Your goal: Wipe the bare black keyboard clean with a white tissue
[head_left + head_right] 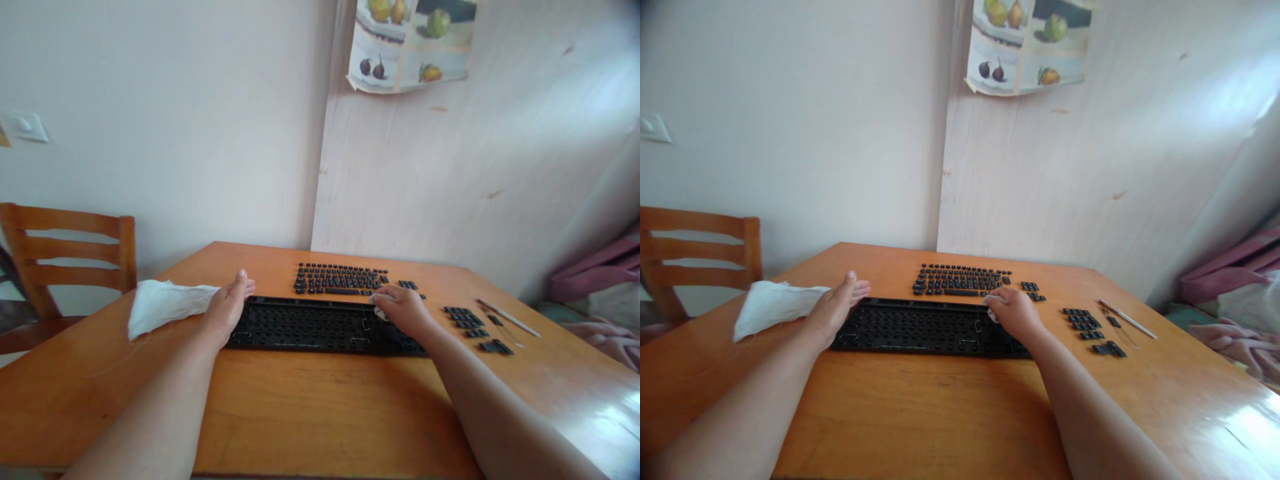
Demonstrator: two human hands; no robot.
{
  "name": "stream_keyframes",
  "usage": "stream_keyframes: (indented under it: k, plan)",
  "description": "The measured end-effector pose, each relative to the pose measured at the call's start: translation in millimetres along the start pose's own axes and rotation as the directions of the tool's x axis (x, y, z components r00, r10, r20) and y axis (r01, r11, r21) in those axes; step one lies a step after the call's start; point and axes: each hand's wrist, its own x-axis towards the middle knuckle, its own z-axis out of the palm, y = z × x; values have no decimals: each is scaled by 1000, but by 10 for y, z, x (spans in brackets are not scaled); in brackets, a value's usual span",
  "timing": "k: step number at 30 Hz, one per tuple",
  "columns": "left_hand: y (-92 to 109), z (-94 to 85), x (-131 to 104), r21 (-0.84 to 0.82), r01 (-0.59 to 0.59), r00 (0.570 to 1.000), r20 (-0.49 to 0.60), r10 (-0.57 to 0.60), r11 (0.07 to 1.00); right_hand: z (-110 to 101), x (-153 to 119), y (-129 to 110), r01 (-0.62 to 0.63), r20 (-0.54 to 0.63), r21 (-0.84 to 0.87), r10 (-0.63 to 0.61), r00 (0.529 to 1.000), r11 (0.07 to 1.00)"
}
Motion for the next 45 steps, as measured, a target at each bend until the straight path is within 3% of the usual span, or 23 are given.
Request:
stream_keyframes:
  k: [7,13,18,28,45]
  plan:
    - [-66,18,88,-115,100,993,-49,-106,988,17,185,-48,11,120,-217,16,993,976]
    - [-105,21,114,-162,114,990,-60,-125,980,64,354,-50,15,228,-281,52,972,960]
    - [-134,29,120,-180,106,991,-63,-119,978,95,439,-84,62,300,-262,20,954,963]
    - [-100,47,114,-173,125,988,-73,-139,977,213,574,-271,41,403,-139,18,915,989]
    - [-97,55,76,-207,108,988,-82,-127,972,701,704,-836,77,483,-45,-46,874,996]
